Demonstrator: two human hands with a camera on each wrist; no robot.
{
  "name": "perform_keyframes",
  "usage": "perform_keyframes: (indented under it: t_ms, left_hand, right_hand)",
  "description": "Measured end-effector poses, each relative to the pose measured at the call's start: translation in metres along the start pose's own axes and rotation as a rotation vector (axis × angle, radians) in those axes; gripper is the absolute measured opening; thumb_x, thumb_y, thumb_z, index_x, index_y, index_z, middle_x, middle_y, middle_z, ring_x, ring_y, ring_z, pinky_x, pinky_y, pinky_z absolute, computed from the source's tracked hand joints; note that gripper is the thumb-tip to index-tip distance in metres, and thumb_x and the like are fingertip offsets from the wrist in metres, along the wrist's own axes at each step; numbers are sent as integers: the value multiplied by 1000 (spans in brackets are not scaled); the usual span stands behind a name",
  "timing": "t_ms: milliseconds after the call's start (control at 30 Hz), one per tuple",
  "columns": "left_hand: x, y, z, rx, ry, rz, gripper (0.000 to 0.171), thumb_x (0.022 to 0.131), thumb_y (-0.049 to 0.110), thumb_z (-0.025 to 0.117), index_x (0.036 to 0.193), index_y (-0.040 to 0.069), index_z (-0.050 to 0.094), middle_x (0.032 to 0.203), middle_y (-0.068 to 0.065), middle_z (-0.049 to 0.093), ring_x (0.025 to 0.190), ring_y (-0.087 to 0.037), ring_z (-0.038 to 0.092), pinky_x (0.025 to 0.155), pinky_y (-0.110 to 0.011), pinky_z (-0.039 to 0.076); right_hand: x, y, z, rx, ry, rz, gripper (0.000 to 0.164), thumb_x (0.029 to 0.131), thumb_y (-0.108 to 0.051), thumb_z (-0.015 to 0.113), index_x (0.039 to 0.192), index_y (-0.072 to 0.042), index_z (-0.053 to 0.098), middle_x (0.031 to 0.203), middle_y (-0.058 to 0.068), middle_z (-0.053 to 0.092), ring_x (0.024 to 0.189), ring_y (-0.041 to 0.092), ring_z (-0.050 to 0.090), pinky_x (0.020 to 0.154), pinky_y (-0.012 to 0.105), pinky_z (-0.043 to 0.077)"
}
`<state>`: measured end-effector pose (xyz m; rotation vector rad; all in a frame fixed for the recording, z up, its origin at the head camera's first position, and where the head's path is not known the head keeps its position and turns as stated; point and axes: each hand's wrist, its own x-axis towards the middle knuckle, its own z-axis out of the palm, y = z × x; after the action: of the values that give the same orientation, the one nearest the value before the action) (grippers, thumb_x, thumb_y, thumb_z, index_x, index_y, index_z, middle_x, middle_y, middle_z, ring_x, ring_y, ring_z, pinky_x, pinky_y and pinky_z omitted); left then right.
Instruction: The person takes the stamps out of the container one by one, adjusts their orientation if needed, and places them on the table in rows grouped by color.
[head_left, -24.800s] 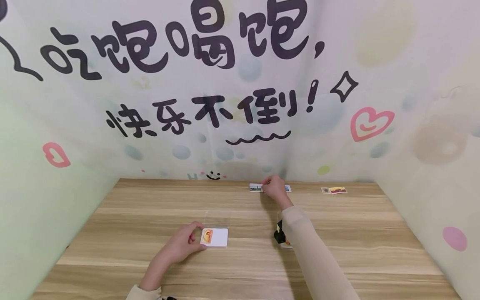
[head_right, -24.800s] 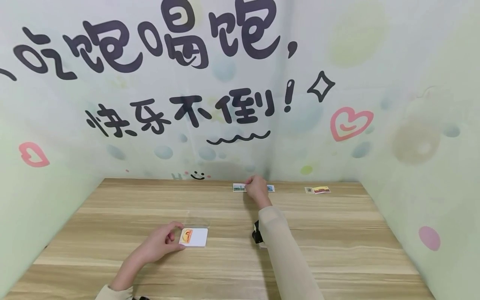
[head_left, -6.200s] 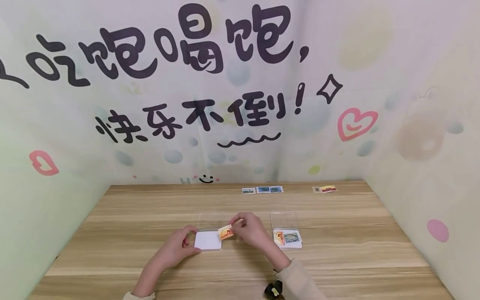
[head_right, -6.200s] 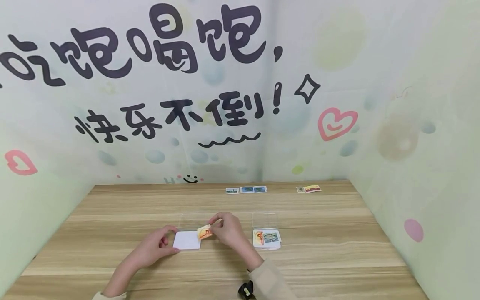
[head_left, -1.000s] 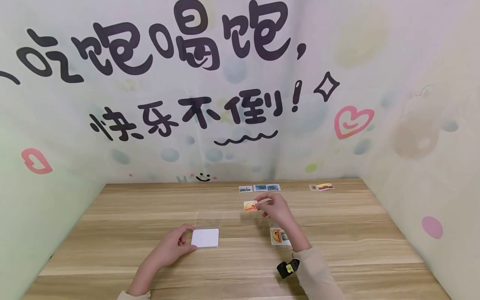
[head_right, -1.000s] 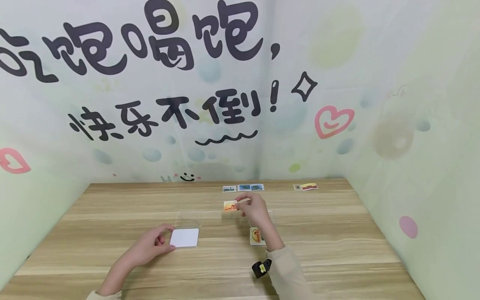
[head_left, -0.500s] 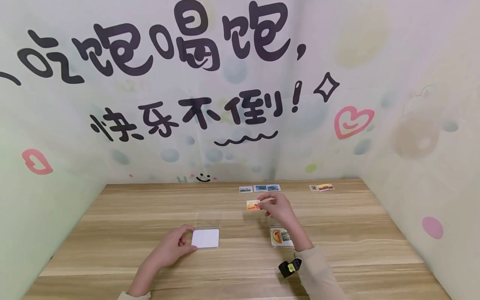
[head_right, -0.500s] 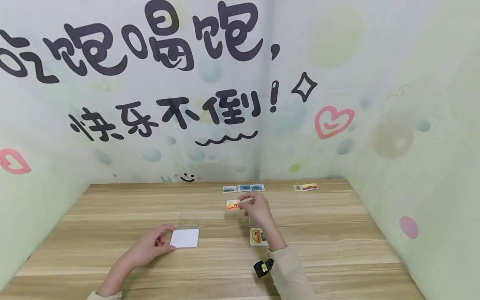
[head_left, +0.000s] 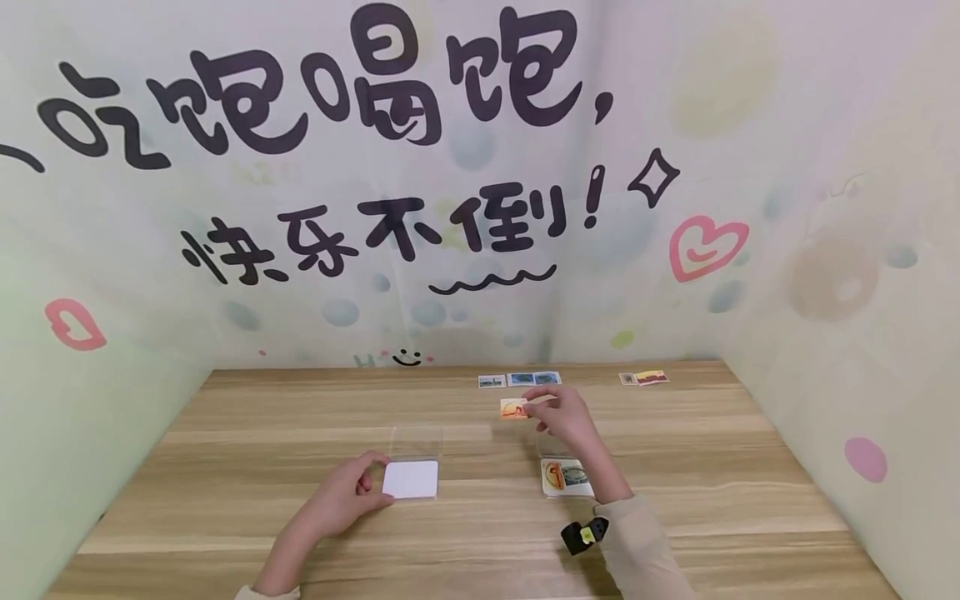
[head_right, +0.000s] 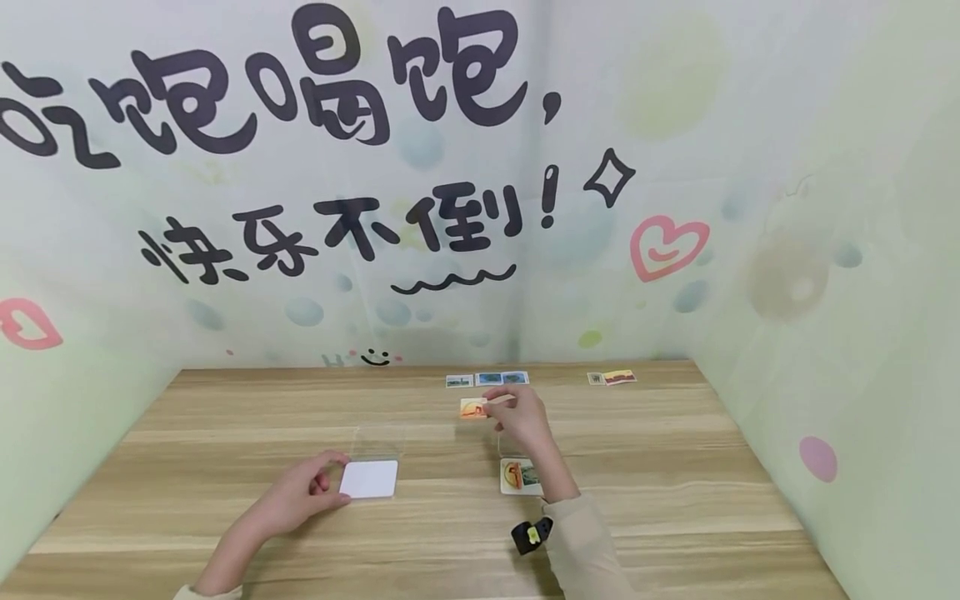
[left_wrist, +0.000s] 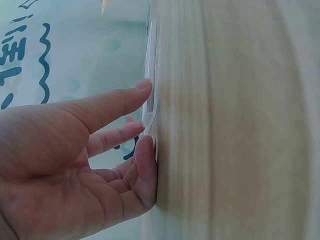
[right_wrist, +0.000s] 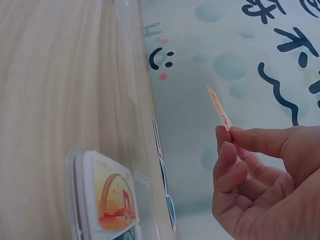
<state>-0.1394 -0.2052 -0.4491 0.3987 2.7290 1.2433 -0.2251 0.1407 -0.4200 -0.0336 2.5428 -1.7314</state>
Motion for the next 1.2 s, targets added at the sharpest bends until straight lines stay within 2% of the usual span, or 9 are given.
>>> perform_keyframes:
  t_ms: [233,500,1200]
  left_hand:
    - [-1,-2,2,1,6,8,47,86,11,86,124,-2,63,82,-3,50,71,-11,43,64,-25,39]
    - [-2,-2,3,0,9,-2,47,86,11,86,125,-2,63,83,-3,50,71,-11,44,64,-25,39]
    - [0,-2,1,-1,1,-6,47,88,12,85,126,-2,63,82,-2,50,71,-11,43,64,-25,39]
  right_hand:
    - [-2,0,-6,-6,3,4,18,99,-6,69,113,5,72,93,17,77,64,23,64,61,33,48]
    - [0,3,-11,-22,20,19,18,100,-6,68,115,3,72,96,16,77,70,28,67,66,36,52]
    - [3,6,-26,6,46,52,23,101,-8,66,120,6,69,102,21,75,71,24,65,68,35,51]
